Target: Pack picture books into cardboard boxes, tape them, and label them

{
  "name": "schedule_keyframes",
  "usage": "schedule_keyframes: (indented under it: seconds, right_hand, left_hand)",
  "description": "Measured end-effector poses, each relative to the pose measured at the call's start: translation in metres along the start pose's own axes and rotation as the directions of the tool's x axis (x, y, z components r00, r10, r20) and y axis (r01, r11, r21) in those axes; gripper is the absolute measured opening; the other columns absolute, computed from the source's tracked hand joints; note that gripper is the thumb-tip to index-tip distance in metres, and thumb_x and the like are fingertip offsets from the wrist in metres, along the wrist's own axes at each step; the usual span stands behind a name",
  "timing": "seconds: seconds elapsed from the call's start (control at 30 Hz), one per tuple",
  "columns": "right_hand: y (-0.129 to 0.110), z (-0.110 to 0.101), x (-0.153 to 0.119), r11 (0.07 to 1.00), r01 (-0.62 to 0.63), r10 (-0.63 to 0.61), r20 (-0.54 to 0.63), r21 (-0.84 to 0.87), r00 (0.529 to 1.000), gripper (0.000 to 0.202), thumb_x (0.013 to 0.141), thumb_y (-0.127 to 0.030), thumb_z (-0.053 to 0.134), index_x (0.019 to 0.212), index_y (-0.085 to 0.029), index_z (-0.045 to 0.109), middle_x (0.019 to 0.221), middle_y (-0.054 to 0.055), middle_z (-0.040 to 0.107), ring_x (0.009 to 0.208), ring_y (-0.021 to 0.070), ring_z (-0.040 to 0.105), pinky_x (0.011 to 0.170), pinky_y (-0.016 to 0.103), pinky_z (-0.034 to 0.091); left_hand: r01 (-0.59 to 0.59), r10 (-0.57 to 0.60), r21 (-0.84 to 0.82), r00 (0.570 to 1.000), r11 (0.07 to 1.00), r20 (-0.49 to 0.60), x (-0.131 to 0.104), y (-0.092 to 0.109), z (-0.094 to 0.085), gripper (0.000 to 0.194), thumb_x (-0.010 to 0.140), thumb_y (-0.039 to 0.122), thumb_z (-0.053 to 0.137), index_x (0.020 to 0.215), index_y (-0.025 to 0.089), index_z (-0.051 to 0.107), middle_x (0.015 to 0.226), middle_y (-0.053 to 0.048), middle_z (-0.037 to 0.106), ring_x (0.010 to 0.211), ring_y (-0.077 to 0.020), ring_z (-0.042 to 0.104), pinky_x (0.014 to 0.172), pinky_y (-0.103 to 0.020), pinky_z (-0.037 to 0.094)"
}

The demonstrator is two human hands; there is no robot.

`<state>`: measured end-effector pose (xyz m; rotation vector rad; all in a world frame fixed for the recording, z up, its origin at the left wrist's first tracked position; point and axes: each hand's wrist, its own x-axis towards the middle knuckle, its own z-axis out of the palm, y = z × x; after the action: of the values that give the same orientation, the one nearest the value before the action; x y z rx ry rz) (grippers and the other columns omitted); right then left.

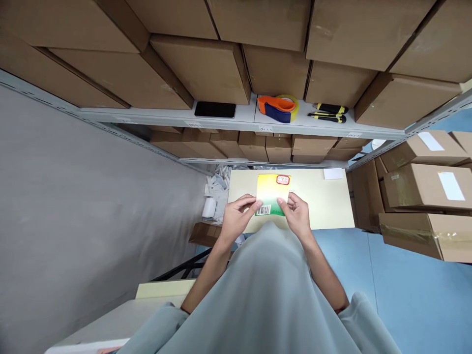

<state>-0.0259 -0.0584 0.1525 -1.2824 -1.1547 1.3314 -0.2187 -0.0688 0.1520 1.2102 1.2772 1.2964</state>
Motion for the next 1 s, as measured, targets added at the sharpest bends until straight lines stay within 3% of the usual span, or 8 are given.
schedule_keyframes:
  seconds: [0.2, 0.3, 0.43, 0.57, 0.7, 0.77, 0.87, 1.0]
  right_hand:
    - [-0.002, 0.004, -0.007, 0.979, 0.147, -0.172, -0.18, -0.143, 0.968, 0.052, 0.097, -0.059, 0.075, 0.136, -0.025, 0.074, 0.141, 0.012, 0.076, 0.128, 0.0298, 0.075, 0.109, 0.046, 0.063]
    - [-0.006, 0.011, -0.016, 0.969, 0.158, -0.186, -0.138, -0.19, 0.973, 0.049, 0.102, -0.055, 0.069, 0.142, -0.027, 0.074, 0.153, 0.01, 0.07, 0.142, 0.0316, 0.067, 0.118, 0.051, 0.058]
    - [-0.006, 0.023, -0.025, 0.948, 0.181, -0.216, -0.113, -0.261, 0.97, 0.055, 0.101, -0.055, 0.072, 0.147, -0.026, 0.071, 0.162, 0.01, 0.062, 0.158, 0.0325, 0.051, 0.129, 0.052, 0.048]
    - [-0.001, 0.033, -0.027, 0.976, 0.148, -0.159, -0.055, -0.16, 0.986, 0.05, 0.098, -0.058, 0.074, 0.134, -0.024, 0.076, 0.139, 0.012, 0.076, 0.132, 0.0313, 0.072, 0.109, 0.045, 0.064]
    - [0.004, 0.027, -0.022, 0.994, 0.084, -0.093, -0.14, -0.068, 0.986, 0.045, 0.096, -0.065, 0.073, 0.107, -0.022, 0.079, 0.102, 0.009, 0.084, 0.092, 0.0262, 0.08, 0.083, 0.039, 0.068]
    - [0.004, 0.017, -0.018, 0.997, 0.073, -0.078, -0.152, -0.037, 0.985, 0.049, 0.094, -0.068, 0.074, 0.106, -0.021, 0.079, 0.096, 0.008, 0.084, 0.085, 0.0247, 0.078, 0.076, 0.036, 0.066]
    - [0.001, 0.002, -0.014, 0.999, 0.049, -0.048, -0.044, 0.009, 0.998, 0.054, 0.089, -0.069, 0.08, 0.111, -0.02, 0.079, 0.097, 0.008, 0.084, 0.083, 0.0235, 0.077, 0.076, 0.035, 0.066]
    - [0.001, -0.006, -0.01, 0.998, 0.027, -0.031, 0.09, 0.052, 0.995, 0.051, 0.087, -0.068, 0.083, 0.107, -0.021, 0.081, 0.101, 0.008, 0.085, 0.085, 0.0238, 0.079, 0.079, 0.036, 0.067]
  left_hand:
    - [-0.031, 0.034, 0.025, 0.991, 0.999, -0.131, 0.0, -0.003, 0.0, 0.031, 0.088, 0.052, 0.086, 0.091, 0.021, 0.087, 0.085, -0.005, 0.076, 0.078, -0.0178, 0.07, 0.073, -0.029, 0.059]
    - [-0.078, 0.084, 0.038, 0.979, 0.996, -0.186, -0.003, -0.003, 0.003, 0.028, 0.09, 0.05, 0.085, 0.095, 0.022, 0.089, 0.086, -0.005, 0.076, 0.077, -0.0172, 0.07, 0.072, -0.029, 0.059]
    - [-0.128, 0.134, 0.054, 0.982, 0.99, -0.132, -0.015, 0.0, 0.019, 0.023, 0.094, 0.046, 0.082, 0.102, 0.025, 0.09, 0.092, -0.006, 0.077, 0.084, -0.0189, 0.073, 0.076, -0.031, 0.062]
    - [-0.18, 0.184, 0.06, 0.98, 0.982, -0.069, -0.026, 0.0, 0.033, 0.021, 0.099, 0.041, 0.076, 0.108, 0.027, 0.089, 0.107, -0.008, 0.079, 0.093, -0.0205, 0.076, 0.085, -0.035, 0.065]
    - [-0.182, 0.179, 0.073, 0.983, 0.981, 0.047, -0.026, 0.001, 0.027, 0.021, 0.1, 0.04, 0.076, 0.11, 0.027, 0.088, 0.118, -0.01, 0.078, 0.097, -0.0204, 0.076, 0.085, -0.034, 0.066]
    - [-0.159, 0.158, 0.111, 0.987, 0.981, 0.018, -0.019, 0.003, 0.016, 0.024, 0.099, 0.04, 0.076, 0.116, 0.026, 0.087, 0.119, -0.01, 0.078, 0.101, -0.0208, 0.075, 0.082, -0.032, 0.065]
    - [-0.082, 0.09, 0.137, 0.994, 0.987, -0.054, -0.006, 0.002, -0.004, 0.038, 0.096, 0.045, 0.079, 0.126, 0.023, 0.083, 0.121, -0.01, 0.078, 0.096, -0.0194, 0.073, 0.078, -0.03, 0.062]
    - [0.118, -0.114, -0.033, 0.987, 0.992, 0.115, 0.004, -0.005, -0.013, 0.045, 0.087, 0.059, 0.084, 0.105, 0.017, 0.085, 0.1, -0.009, 0.081, 0.087, -0.0215, 0.073, 0.075, -0.031, 0.061]
